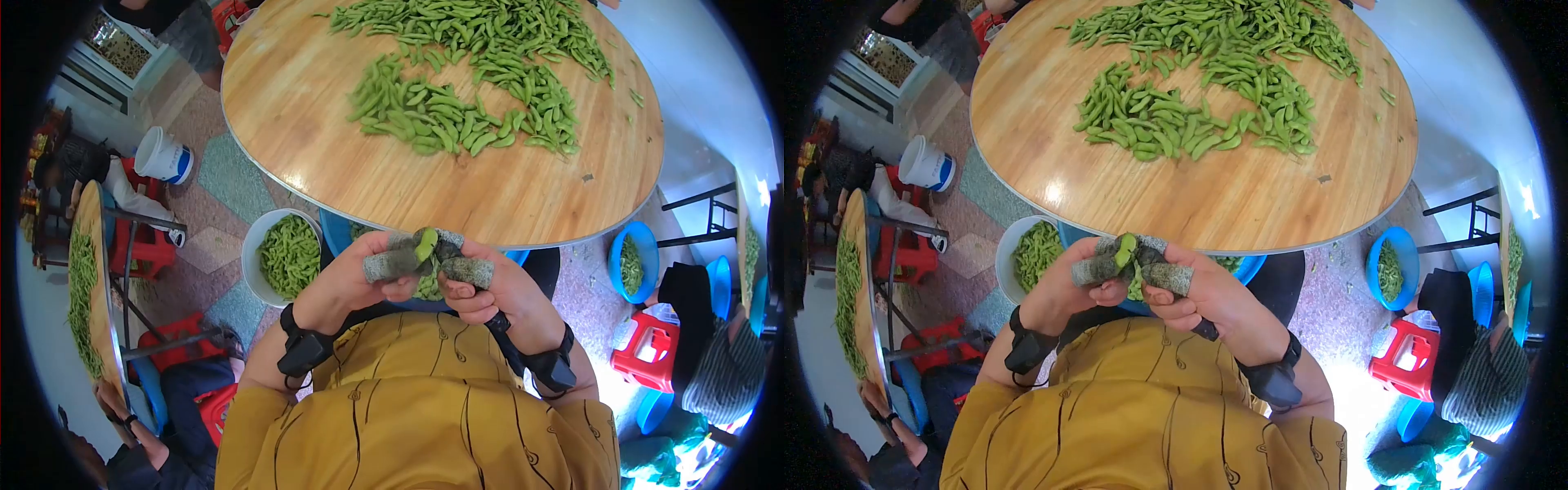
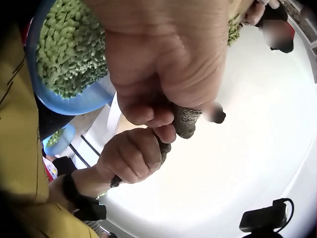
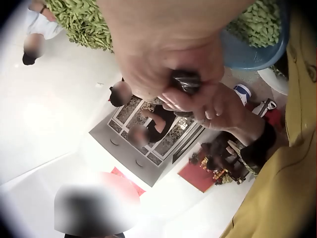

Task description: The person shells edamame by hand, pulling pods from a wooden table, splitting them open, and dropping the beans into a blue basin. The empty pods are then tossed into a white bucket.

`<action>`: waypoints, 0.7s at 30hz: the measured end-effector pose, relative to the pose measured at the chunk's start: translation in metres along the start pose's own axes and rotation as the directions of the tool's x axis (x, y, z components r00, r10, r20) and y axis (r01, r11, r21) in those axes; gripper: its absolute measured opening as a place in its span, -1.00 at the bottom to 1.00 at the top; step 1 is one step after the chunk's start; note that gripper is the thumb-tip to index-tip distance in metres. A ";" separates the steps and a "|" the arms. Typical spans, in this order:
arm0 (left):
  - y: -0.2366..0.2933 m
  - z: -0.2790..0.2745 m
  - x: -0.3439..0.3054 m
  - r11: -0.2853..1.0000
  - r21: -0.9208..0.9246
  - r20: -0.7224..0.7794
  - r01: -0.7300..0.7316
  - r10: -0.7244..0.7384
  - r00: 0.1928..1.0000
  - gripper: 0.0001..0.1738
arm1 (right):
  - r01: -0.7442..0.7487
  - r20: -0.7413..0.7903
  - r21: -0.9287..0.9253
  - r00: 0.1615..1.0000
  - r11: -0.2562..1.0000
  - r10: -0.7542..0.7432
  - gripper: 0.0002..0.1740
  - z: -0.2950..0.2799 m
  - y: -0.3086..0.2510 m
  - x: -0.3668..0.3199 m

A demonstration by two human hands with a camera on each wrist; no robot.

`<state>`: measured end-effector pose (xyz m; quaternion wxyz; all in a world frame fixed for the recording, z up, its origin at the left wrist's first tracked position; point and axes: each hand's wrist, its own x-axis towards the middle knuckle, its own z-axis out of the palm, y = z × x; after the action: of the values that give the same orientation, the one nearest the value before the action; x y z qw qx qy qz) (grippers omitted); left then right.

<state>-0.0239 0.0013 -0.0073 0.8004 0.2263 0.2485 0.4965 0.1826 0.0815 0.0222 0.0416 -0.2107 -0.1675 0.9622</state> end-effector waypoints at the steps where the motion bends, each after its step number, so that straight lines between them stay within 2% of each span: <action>1: 0.000 -0.001 0.001 0.999 -0.037 0.035 0.024 -0.023 0.999 -0.87 | -0.012 -0.007 0.007 1.000 1.000 0.012 -0.67 0.000 -0.001 -0.001; 2: -0.002 0.003 0.002 0.999 -0.036 0.036 0.024 -0.022 0.999 -0.87 | -0.011 -0.007 0.007 1.000 1.000 0.011 -0.67 0.005 -0.002 -0.001; 3: -0.007 0.010 0.003 0.966 0.248 -0.120 -0.077 0.110 0.987 -0.87 | 0.015 -0.096 -0.133 0.995 0.991 -0.028 -0.69 0.011 -0.003 -0.002; 4: -0.008 0.015 0.004 0.844 0.522 -0.228 -0.121 0.275 0.934 -0.86 | 0.028 -0.179 -0.271 0.981 0.962 -0.079 -0.70 0.016 -0.003 -0.002; 5: -0.004 0.017 0.003 0.844 0.524 -0.228 -0.118 0.273 0.935 -0.86 | 0.030 -0.178 -0.269 0.981 0.963 -0.081 -0.70 0.017 0.000 -0.001; 6: 0.002 0.018 0.000 0.459 0.886 -0.122 -0.063 0.363 0.924 -0.87 | 0.046 -0.215 -0.351 0.968 0.935 -0.128 -0.66 0.017 0.005 0.001; 7: 0.005 0.018 -0.002 -0.057 0.998 0.017 0.006 0.386 0.922 -0.87 | 0.055 -0.245 -0.432 0.953 0.900 -0.176 -0.61 0.017 0.009 0.002; 8: 0.002 0.016 -0.002 -0.058 0.998 0.015 0.007 0.384 0.923 -0.87 | 0.056 -0.244 -0.430 0.954 0.901 -0.176 -0.61 0.014 0.014 0.005; 10: -0.007 0.014 0.001 -0.441 0.897 0.284 -0.035 0.513 0.810 -0.85 | 0.189 -0.212 -0.567 0.907 0.802 -0.364 -0.63 0.006 0.020 0.011; 11: -0.009 0.017 0.002 -0.444 0.896 0.284 -0.034 0.512 0.810 -0.85 | 0.192 -0.210 -0.566 0.907 0.802 -0.365 -0.63 0.006 0.019 0.010; 13: -0.010 0.027 0.003 0.039 0.995 0.052 -0.095 0.604 0.795 -0.92 | 0.201 -0.218 -0.437 0.922 0.877 -0.320 -0.63 0.004 0.018 0.010; 14: -0.012 0.025 0.002 0.040 0.995 0.051 -0.093 0.599 0.799 -0.92 | 0.203 -0.220 -0.432 0.921 0.879 -0.321 -0.63 0.002 0.019 0.010; 15: -0.017 0.021 0.000 0.381 0.922 -0.145 -0.067 0.501 0.853 -0.92 | 0.205 -0.220 -0.432 0.920 0.878 -0.323 -0.62 -0.001 0.021 0.011; 16: -0.020 0.015 -0.001 0.674 0.739 -0.297 -0.011 0.339 0.893 -0.90 | 0.208 -0.218 -0.433 0.920 0.877 -0.326 -0.62 -0.004 0.022 0.011; 17: -0.021 0.006 -0.002 0.674 0.738 -0.297 -0.010 0.338 0.893 -0.90 | 0.209 -0.220 -0.432 0.919 0.878 -0.327 -0.62 -0.006 0.020 0.009; 18: -0.018 -0.003 -0.001 0.911 0.410 -0.227 -0.052 0.157 0.961 -0.88 | 0.168 -0.216 -0.415 0.936 0.894 -0.276 -0.62 -0.009 0.017 0.007; 19: -0.017 -0.007 0.000 1.000 0.014 -0.082 -0.014 0.015 0.997 -0.86 | 0.126 -0.212 -0.398 0.951 0.909 -0.225 -0.61 -0.011 0.015 0.006; 20: -0.018 -0.007 -0.001 1.000 0.012 -0.081 -0.012 0.013 0.997 -0.86 | 0.126 -0.215 -0.397 0.950 0.909 -0.226 -0.61 -0.011 0.013 0.006; 21: -0.015 0.002 -0.002 0.969 0.242 -0.195 0.056 -0.008 0.981 -0.86 | 0.167 -0.208 -0.675 0.891 0.719 -0.403 -0.62 -0.011 0.010 0.006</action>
<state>-0.0131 -0.0072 -0.0143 0.7461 0.2707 0.3883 0.4683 0.1811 0.0760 0.0072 0.1455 -0.3463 -0.5062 0.7763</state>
